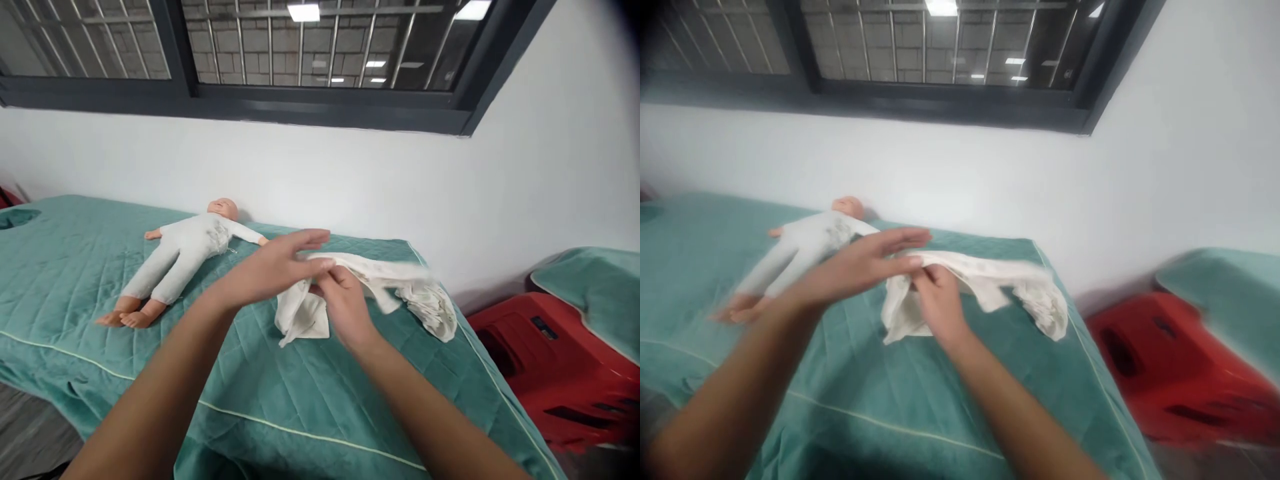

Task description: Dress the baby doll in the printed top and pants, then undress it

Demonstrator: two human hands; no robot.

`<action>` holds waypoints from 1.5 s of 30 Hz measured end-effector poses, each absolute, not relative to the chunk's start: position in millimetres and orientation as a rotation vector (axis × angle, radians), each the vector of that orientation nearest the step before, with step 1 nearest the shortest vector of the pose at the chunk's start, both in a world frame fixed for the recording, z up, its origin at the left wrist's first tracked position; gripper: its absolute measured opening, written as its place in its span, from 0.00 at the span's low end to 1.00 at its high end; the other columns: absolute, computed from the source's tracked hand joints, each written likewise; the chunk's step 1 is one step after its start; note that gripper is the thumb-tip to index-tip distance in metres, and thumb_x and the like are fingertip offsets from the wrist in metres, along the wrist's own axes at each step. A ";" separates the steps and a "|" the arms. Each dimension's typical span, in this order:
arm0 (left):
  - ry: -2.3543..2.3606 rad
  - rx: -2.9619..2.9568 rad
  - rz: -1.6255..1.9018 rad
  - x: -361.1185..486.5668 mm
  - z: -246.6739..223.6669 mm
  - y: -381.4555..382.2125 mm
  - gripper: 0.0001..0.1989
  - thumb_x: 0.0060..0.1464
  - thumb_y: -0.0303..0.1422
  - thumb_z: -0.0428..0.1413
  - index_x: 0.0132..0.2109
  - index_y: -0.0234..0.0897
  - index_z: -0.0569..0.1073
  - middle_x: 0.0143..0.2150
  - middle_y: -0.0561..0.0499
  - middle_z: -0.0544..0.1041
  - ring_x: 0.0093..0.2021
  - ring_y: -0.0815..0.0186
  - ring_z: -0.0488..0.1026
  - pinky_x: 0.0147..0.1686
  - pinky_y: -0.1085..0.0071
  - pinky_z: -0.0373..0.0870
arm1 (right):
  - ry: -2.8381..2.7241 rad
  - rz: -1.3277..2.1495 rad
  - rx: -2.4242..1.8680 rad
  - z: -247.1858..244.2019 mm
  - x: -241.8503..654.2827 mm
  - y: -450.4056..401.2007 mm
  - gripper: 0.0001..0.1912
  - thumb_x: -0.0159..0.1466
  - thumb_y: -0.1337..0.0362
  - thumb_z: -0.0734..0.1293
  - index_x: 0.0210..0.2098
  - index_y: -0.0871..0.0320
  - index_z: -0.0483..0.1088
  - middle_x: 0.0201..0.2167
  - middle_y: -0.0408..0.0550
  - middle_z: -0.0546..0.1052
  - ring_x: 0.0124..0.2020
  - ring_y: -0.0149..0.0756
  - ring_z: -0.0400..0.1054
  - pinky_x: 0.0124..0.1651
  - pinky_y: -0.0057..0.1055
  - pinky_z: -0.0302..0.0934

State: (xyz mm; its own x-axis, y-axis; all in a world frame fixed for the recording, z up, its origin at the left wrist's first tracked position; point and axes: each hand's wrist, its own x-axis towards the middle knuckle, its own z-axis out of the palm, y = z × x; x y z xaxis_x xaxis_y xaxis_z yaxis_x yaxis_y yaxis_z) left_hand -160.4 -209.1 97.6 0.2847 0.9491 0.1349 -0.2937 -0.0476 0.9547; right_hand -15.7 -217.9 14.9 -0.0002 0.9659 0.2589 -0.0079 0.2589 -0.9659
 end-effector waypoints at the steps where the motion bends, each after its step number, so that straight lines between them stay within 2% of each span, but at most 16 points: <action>1: 0.779 1.340 1.205 -161.4 88.9 -214.9 0.19 0.48 0.22 0.63 0.49 0.35 0.78 0.52 0.44 0.78 0.63 0.46 0.67 0.62 0.49 0.63 | -1.317 1.000 -1.003 20.9 -10.3 -216.6 0.21 0.63 0.46 0.66 0.26 0.57 0.66 0.26 0.41 0.68 0.32 0.34 0.63 0.38 0.31 0.59; 4: 0.928 1.974 1.269 -154.3 57.8 -225.5 0.31 0.51 0.24 0.60 0.63 0.41 0.67 0.66 0.47 0.65 0.69 0.53 0.57 0.69 0.51 0.52 | -1.427 0.931 -1.015 43.3 0.7 -221.6 0.20 0.65 0.48 0.64 0.26 0.56 0.62 0.27 0.40 0.64 0.33 0.32 0.61 0.38 0.30 0.58; 7: 1.202 2.266 1.334 -135.3 33.3 -229.1 0.40 0.56 0.28 0.55 0.71 0.43 0.47 0.73 0.41 0.50 0.71 0.51 0.54 0.65 0.51 0.60 | -1.688 0.895 -1.075 65.3 4.3 -237.2 0.17 0.68 0.52 0.62 0.29 0.55 0.58 0.27 0.38 0.62 0.31 0.31 0.59 0.35 0.29 0.56; 9: 1.332 2.331 1.367 -123.5 25.9 -229.4 0.41 0.57 0.28 0.53 0.72 0.42 0.42 0.72 0.38 0.49 0.69 0.49 0.57 0.60 0.52 0.67 | -1.854 0.848 -1.119 75.1 7.6 -249.2 0.13 0.68 0.56 0.60 0.31 0.54 0.56 0.29 0.38 0.63 0.31 0.32 0.60 0.34 0.30 0.56; 10: 1.373 2.364 1.376 -119.7 25.2 -229.3 0.39 0.57 0.27 0.52 0.72 0.42 0.44 0.71 0.38 0.53 0.67 0.50 0.60 0.57 0.53 0.69 | -1.919 0.779 -1.139 78.4 10.6 -254.6 0.10 0.69 0.59 0.59 0.32 0.54 0.57 0.30 0.39 0.65 0.32 0.33 0.61 0.35 0.31 0.57; 12: 1.416 2.406 1.407 -116.9 30.0 -229.2 0.34 0.56 0.23 0.49 0.68 0.42 0.54 0.65 0.40 0.64 0.62 0.53 0.67 0.53 0.56 0.71 | -2.004 0.521 -1.173 82.3 19.9 -263.3 0.04 0.68 0.65 0.58 0.36 0.54 0.61 0.36 0.44 0.69 0.39 0.37 0.64 0.41 0.35 0.59; 15: 1.413 2.325 1.553 -120.6 51.9 -231.1 0.21 0.55 0.21 0.49 0.55 0.40 0.68 0.50 0.48 0.76 0.50 0.60 0.74 0.47 0.63 0.73 | -2.002 0.002 -1.246 85.6 38.4 -268.9 0.07 0.67 0.67 0.59 0.44 0.57 0.65 0.43 0.51 0.73 0.47 0.44 0.65 0.50 0.41 0.58; 17: 1.357 2.246 1.660 -122.7 74.3 -234.1 0.14 0.55 0.23 0.51 0.47 0.38 0.71 0.43 0.51 0.78 0.43 0.64 0.75 0.43 0.67 0.72 | -1.930 -0.266 -1.310 88.2 50.2 -267.9 0.08 0.67 0.64 0.61 0.45 0.56 0.66 0.42 0.52 0.75 0.47 0.46 0.67 0.50 0.42 0.58; 20: 1.219 2.248 1.651 -120.9 109.2 -240.3 0.09 0.56 0.25 0.52 0.42 0.38 0.74 0.39 0.53 0.79 0.41 0.66 0.75 0.42 0.71 0.71 | -1.735 -0.455 -1.416 93.7 63.6 -262.1 0.07 0.65 0.58 0.65 0.38 0.55 0.66 0.35 0.47 0.75 0.39 0.43 0.68 0.44 0.40 0.59; 23: 1.092 2.342 1.550 -117.9 131.3 -247.1 0.09 0.59 0.26 0.51 0.42 0.39 0.76 0.40 0.54 0.81 0.42 0.67 0.76 0.43 0.72 0.71 | -1.525 -0.434 -1.490 100.8 73.7 -256.6 0.12 0.62 0.54 0.68 0.35 0.54 0.63 0.30 0.43 0.73 0.32 0.38 0.67 0.37 0.36 0.58; 27: 0.949 2.485 1.430 -119.6 138.7 -256.5 0.10 0.61 0.26 0.51 0.43 0.39 0.76 0.42 0.53 0.81 0.44 0.67 0.76 0.45 0.72 0.69 | -1.426 -0.381 -1.515 110.9 84.4 -256.3 0.14 0.61 0.58 0.67 0.43 0.53 0.62 0.29 0.40 0.71 0.26 0.34 0.64 0.32 0.33 0.57; 30: 0.898 2.527 1.367 -122.5 141.4 -263.0 0.11 0.62 0.26 0.50 0.44 0.39 0.76 0.42 0.53 0.81 0.43 0.68 0.76 0.45 0.73 0.69 | -1.604 -0.527 -1.421 115.7 88.1 -255.2 0.13 0.62 0.63 0.64 0.47 0.54 0.65 0.36 0.45 0.72 0.33 0.38 0.66 0.36 0.36 0.58; 32: 0.918 2.545 1.347 -124.5 144.6 -265.7 0.11 0.63 0.27 0.49 0.45 0.39 0.76 0.42 0.53 0.80 0.43 0.68 0.76 0.44 0.73 0.69 | -1.755 -0.617 -1.324 116.5 90.0 -249.1 0.09 0.63 0.66 0.62 0.44 0.54 0.68 0.42 0.49 0.72 0.41 0.42 0.67 0.40 0.38 0.59; 34: 1.003 2.562 1.339 -128.1 147.3 -266.3 0.11 0.63 0.28 0.48 0.45 0.40 0.75 0.42 0.53 0.80 0.42 0.68 0.75 0.45 0.72 0.69 | -1.843 -0.625 -1.289 116.1 93.7 -238.4 0.08 0.63 0.68 0.61 0.40 0.55 0.70 0.44 0.51 0.73 0.43 0.43 0.67 0.42 0.38 0.60; 39: 1.400 2.638 1.305 -150.5 138.7 -258.6 0.13 0.63 0.30 0.47 0.48 0.41 0.74 0.46 0.52 0.79 0.46 0.63 0.74 0.48 0.68 0.69 | -1.946 -0.374 -1.315 115.2 111.6 -217.7 0.15 0.61 0.70 0.59 0.45 0.57 0.71 0.43 0.50 0.77 0.44 0.43 0.70 0.46 0.38 0.62; 45: 1.953 2.556 1.230 -191.9 85.4 -234.5 0.17 0.63 0.28 0.44 0.54 0.42 0.72 0.52 0.48 0.76 0.47 0.59 0.75 0.43 0.66 0.69 | -2.051 -0.131 -1.341 101.8 124.6 -233.8 0.18 0.65 0.68 0.57 0.50 0.54 0.72 0.48 0.47 0.78 0.49 0.42 0.71 0.52 0.39 0.63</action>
